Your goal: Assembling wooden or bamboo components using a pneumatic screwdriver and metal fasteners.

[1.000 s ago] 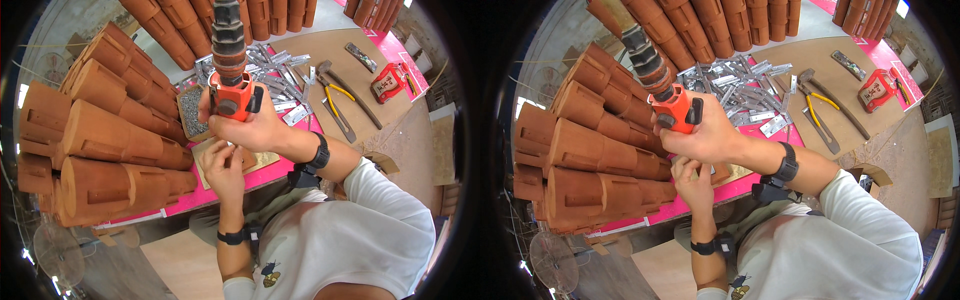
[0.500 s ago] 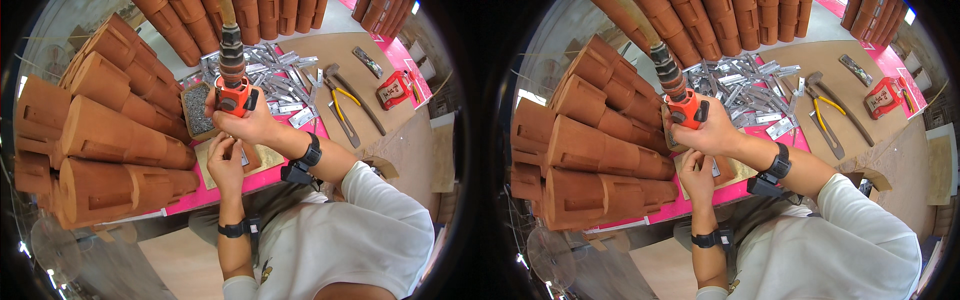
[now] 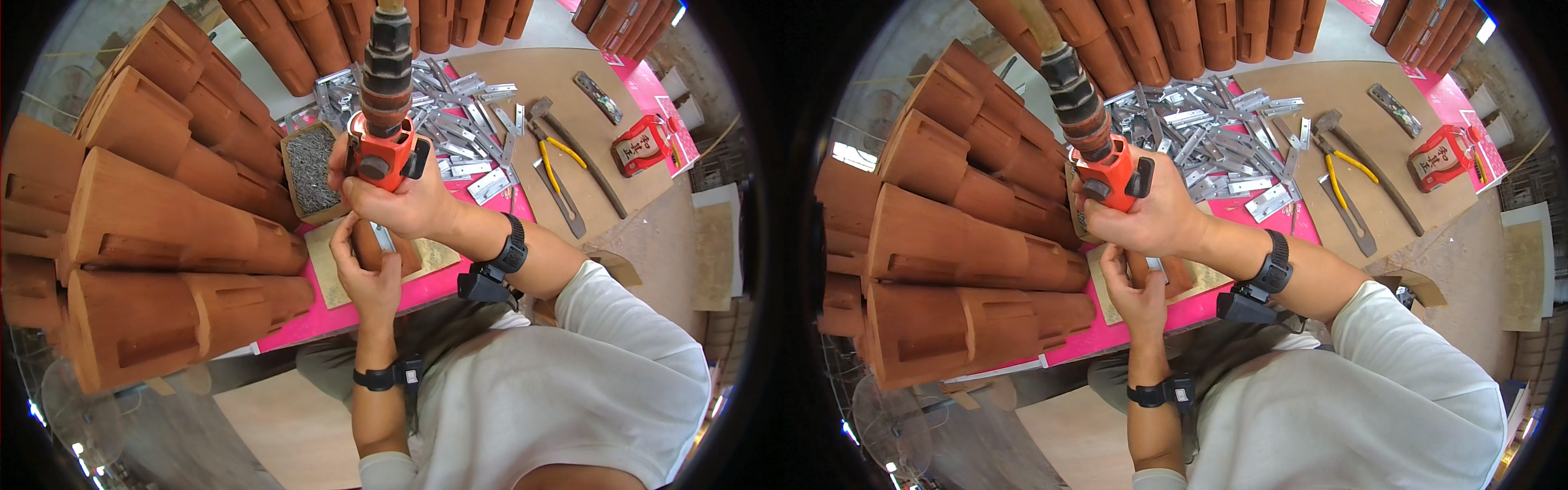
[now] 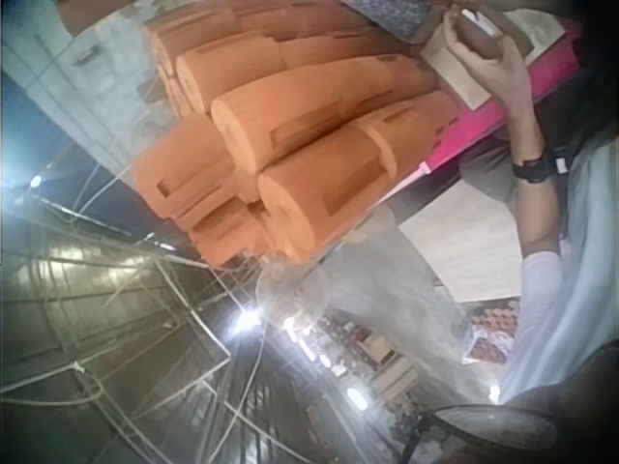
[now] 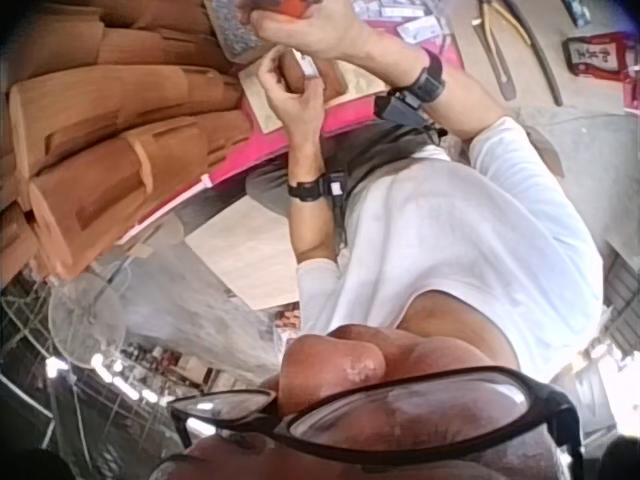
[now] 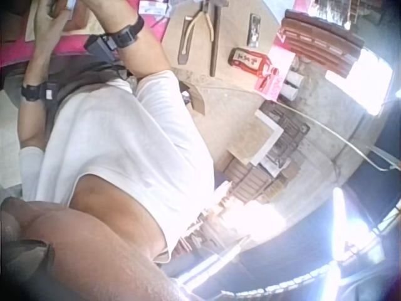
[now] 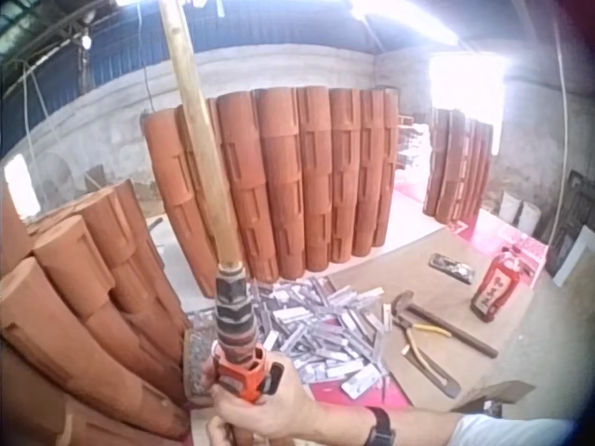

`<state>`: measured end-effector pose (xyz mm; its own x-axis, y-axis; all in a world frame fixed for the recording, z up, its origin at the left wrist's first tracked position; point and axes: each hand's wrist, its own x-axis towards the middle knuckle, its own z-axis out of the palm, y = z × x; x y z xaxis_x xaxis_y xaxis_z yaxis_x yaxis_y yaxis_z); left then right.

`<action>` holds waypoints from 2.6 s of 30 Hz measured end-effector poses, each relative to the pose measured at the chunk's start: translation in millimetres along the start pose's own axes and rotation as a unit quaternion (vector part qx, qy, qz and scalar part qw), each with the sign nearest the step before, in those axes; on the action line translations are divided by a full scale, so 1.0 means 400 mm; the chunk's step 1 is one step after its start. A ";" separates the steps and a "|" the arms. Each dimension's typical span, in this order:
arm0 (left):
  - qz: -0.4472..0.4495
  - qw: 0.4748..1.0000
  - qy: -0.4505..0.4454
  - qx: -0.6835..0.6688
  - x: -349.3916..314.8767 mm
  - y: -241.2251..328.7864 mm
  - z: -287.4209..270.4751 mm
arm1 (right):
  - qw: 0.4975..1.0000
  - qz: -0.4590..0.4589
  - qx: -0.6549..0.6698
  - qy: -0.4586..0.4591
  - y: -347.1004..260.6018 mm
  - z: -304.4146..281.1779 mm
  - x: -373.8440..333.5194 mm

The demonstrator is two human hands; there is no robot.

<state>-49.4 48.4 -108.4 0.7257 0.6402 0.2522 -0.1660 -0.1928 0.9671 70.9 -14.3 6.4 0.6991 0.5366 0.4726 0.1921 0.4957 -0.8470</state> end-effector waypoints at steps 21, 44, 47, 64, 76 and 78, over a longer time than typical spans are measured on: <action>0.129 0.922 0.010 0.366 0.204 0.038 -0.043 | 0.999 -0.004 -0.044 -0.024 -0.074 -0.050 -0.028; 0.019 0.860 -0.040 0.509 0.271 0.058 -0.029 | 0.994 0.060 -0.095 -0.015 -0.060 -0.151 -0.126; 0.146 0.833 -0.002 0.534 0.256 0.077 -0.042 | 0.993 0.052 -0.101 -0.015 -0.064 -0.141 -0.118; -0.135 0.984 -0.028 -0.109 -0.115 0.141 -0.048 | 0.990 0.069 0.123 0.022 -0.216 -0.013 0.003; -0.083 0.987 0.010 -0.138 -0.161 0.145 -0.018 | 0.989 0.097 0.108 -0.021 -0.210 0.048 -0.044; -0.078 0.987 0.012 -0.140 -0.163 0.147 -0.016 | 0.990 0.106 0.094 -0.024 -0.214 0.050 -0.049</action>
<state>-110.7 -0.1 -67.7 0.7418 0.6637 0.0964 -0.2330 0.1203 0.9650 27.1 -53.5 74.6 0.6751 0.6726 0.3033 -0.0908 0.4837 -0.8705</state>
